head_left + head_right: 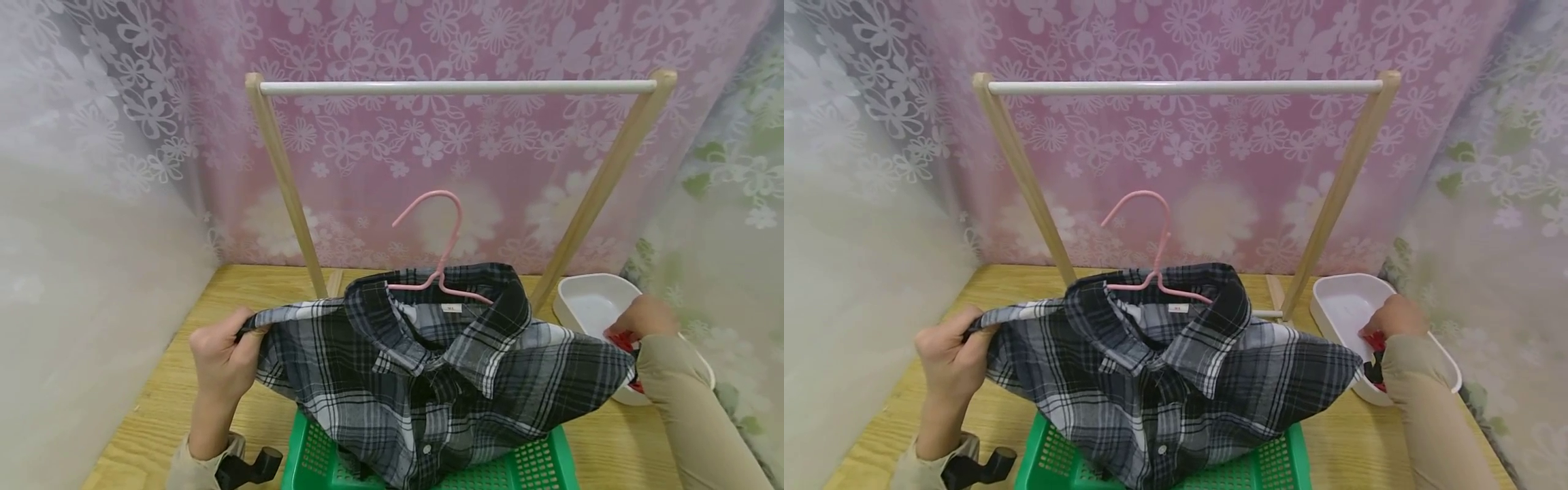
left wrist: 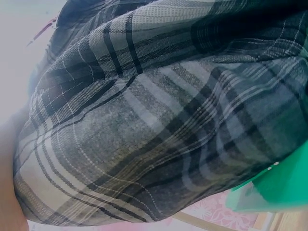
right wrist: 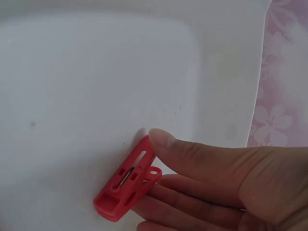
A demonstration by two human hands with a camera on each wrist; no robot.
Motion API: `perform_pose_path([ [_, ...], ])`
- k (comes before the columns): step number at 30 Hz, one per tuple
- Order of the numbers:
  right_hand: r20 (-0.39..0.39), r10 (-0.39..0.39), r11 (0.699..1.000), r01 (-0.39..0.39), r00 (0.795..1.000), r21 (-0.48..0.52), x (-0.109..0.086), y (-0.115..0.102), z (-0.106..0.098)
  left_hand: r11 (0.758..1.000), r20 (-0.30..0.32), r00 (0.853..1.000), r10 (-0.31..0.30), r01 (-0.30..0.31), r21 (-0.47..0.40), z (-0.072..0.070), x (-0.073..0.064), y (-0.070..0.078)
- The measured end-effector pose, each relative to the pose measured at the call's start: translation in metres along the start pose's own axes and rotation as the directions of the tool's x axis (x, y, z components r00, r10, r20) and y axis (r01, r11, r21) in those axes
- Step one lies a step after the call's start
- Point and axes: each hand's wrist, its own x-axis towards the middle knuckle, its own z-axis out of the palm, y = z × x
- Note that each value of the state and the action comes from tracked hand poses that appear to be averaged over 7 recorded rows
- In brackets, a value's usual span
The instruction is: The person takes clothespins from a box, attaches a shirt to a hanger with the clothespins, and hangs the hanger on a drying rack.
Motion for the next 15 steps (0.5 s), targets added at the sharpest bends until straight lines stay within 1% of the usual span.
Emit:
perform_pose_path([
  [3, -0.006, -0.009, 1.0, 0.009, 1.0, -0.026, 0.0022, -0.0028, 0.002, 1.0, -0.003, 1.0, -0.001, 0.001, 0.002, -0.0017, 0.0, -0.0001],
  [8, -0.01, 0.008, 0.998, -0.008, 1.0, -0.06, 0.0043, -0.005, 0.0005, 1.0, -0.008, 1.0, -0.002, 0.002, 0.009, -0.0009, -0.0009, -0.0008],
  [12, -0.011, 0.035, 0.998, -0.036, 0.999, -0.06, 0.0061, -0.0031, -0.001, 1.0, -0.006, 1.0, 0.001, -0.001, 0.013, 0.0002, -0.0011, -0.0014],
  [15, -0.008, 0.025, 0.998, -0.025, 1.0, -0.061, 0.0076, -0.0018, -0.0016, 1.0, -0.005, 1.0, -0.002, 0.002, 0.012, 0.0001, -0.0009, -0.0016],
])
